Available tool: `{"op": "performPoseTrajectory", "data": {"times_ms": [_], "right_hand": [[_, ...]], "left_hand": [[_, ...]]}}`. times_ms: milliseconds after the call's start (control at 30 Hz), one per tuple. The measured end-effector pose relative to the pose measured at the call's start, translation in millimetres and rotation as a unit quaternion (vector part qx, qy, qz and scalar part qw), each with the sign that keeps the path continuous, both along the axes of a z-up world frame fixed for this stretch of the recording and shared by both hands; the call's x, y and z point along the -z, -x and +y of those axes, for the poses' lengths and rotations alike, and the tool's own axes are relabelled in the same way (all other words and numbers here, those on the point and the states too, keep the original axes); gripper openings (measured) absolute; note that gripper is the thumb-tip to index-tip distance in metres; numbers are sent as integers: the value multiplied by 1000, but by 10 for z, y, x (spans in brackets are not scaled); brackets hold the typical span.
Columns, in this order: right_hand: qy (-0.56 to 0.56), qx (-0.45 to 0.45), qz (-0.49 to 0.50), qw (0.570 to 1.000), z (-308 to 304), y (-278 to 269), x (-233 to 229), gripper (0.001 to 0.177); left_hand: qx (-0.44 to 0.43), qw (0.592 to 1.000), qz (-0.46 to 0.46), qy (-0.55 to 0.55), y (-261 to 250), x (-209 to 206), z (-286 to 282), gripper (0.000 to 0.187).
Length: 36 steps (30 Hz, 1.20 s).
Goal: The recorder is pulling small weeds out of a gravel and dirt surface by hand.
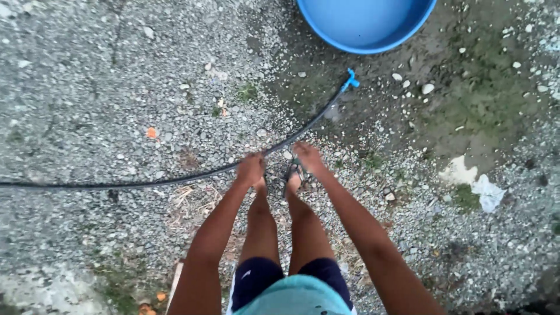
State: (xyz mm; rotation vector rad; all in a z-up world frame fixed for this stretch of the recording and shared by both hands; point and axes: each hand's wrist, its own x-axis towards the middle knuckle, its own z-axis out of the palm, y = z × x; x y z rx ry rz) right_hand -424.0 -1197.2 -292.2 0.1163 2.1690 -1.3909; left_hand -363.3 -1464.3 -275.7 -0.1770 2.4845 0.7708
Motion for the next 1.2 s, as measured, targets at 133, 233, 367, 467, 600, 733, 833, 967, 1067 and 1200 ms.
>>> {"op": "performPoseTrajectory", "data": {"times_ms": [133, 233, 367, 467, 600, 733, 833, 967, 1067, 1200], "right_hand": [[-89, -62, -79, 991, -292, 140, -269, 41], [-59, -41, -209, 975, -327, 277, -57, 45], [-158, -173, -62, 970, -256, 262, 1280, 42], [-207, -301, 113, 924, -327, 340, 2058, 37], [-318, -486, 181, 794, -541, 761, 2810, 28], [-326, -510, 299, 738, -621, 1071, 4068, 30], [-321, -534, 300, 722, -739, 1342, 4283, 20], [-321, -542, 349, 693, -812, 1725, 4643, 23], [-322, -521, 367, 700, -830, 1993, 4931, 25], [-287, -483, 369, 740, -700, 2223, 5488, 30]], "left_hand": [[-22, 1000, -9, 1, -86, 355, 73, 24], [-5, 999, -21, 24, -125, 1027, 61, 26], [18, 995, -87, 52, 94, 1450, 13, 29], [77, 991, -84, 74, 250, 2178, -37, 34], [292, 934, -28, 204, 690, 3305, -116, 51], [269, 945, -66, 173, 1197, 4396, -263, 34], [351, 903, -37, 244, 1652, 5333, -418, 42], [334, 901, 86, 264, 2214, 6333, -723, 44], [393, 842, 129, 347, 2628, 6342, -910, 60], [431, 809, 94, 389, 2867, 6368, -1106, 74]]}}
